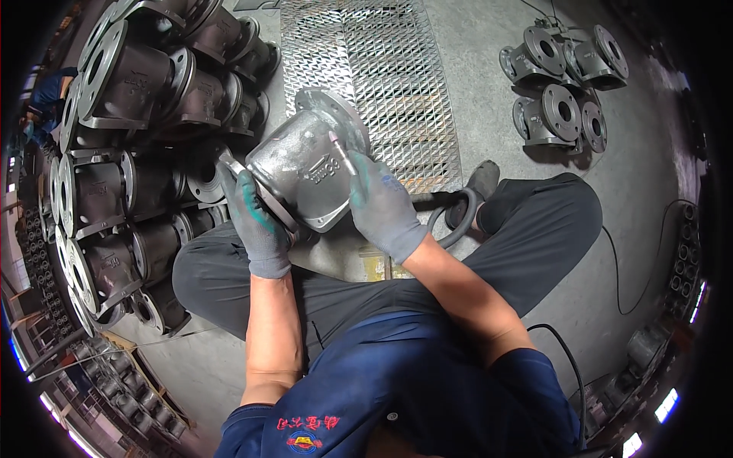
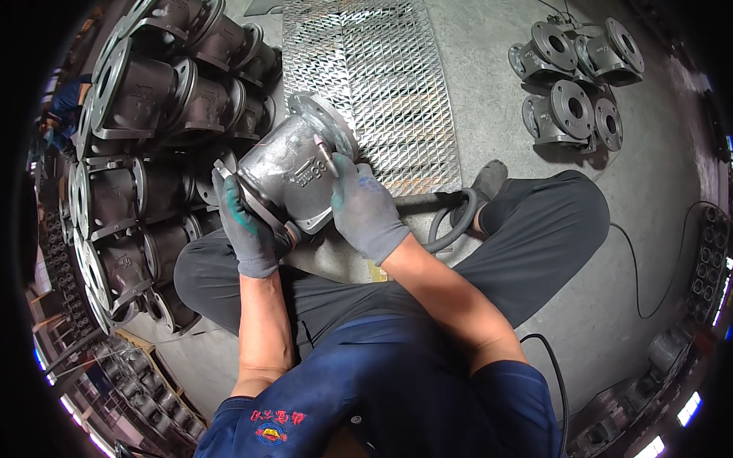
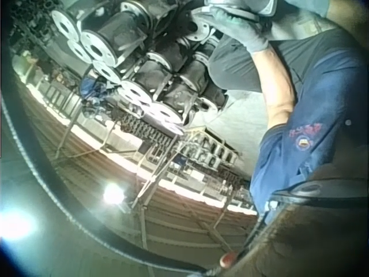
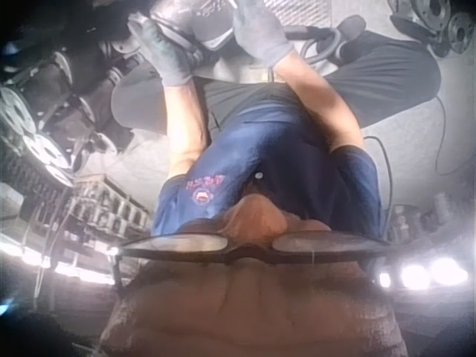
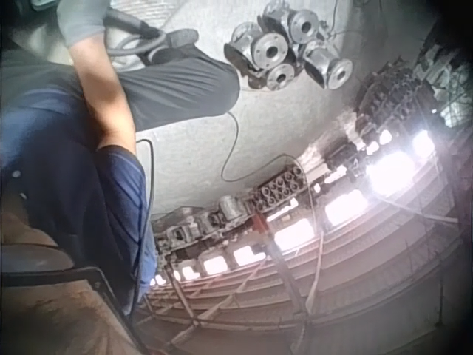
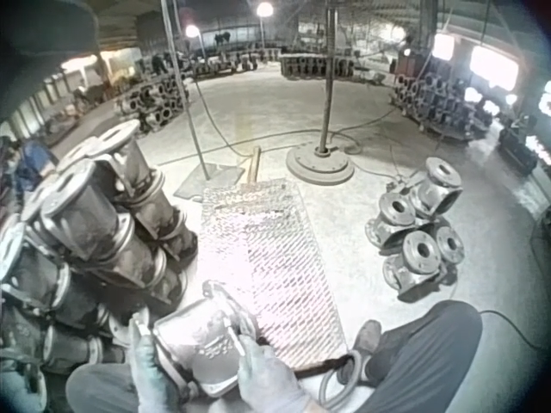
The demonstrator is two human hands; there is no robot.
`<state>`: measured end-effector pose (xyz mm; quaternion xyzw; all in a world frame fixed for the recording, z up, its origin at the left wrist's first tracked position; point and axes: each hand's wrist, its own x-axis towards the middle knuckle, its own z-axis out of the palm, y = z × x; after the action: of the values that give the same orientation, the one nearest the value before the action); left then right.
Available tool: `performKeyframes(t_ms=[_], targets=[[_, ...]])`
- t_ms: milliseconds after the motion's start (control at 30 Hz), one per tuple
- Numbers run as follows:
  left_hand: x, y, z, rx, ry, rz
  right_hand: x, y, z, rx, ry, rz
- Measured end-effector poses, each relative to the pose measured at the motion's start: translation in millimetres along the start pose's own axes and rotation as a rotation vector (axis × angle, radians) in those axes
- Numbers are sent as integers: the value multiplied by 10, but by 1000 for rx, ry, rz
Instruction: The person grinds the surfaces of a metal casting using a rotary tool, sets it aside, and picks up another metal casting to grind its interior and exterior with the tool.
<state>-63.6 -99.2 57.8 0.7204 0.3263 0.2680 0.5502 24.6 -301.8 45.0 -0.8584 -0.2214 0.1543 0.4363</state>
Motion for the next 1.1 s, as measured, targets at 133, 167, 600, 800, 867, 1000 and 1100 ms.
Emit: performKeyframes(t_ms=[133, 167, 600, 800, 867, 1000, 1100], targets=[[-2, 100, 54, -21, 56, -18, 39, 48, -15, 2, 39, -12], [9, 62, 18, -31, 20, -37, 28, 44, 12, -17, 22, -6], [25, 329, 132, -429, 29, -245, 63, 53, -390, -37, -186, -23], [234, 228, 111, -429, -61, -117, 490, 146, -907, -192, -389, -301], [214, 207, 87, -349, -55, -144, 583, 107, -912, -200, -457, -354], [187, 253, 139, -356, -9, -153, 708, 130, -872, -309, -460, -369], [171, 264, 157, -461, -2, -167, 784, 139, -839, -272, -487, -381]])
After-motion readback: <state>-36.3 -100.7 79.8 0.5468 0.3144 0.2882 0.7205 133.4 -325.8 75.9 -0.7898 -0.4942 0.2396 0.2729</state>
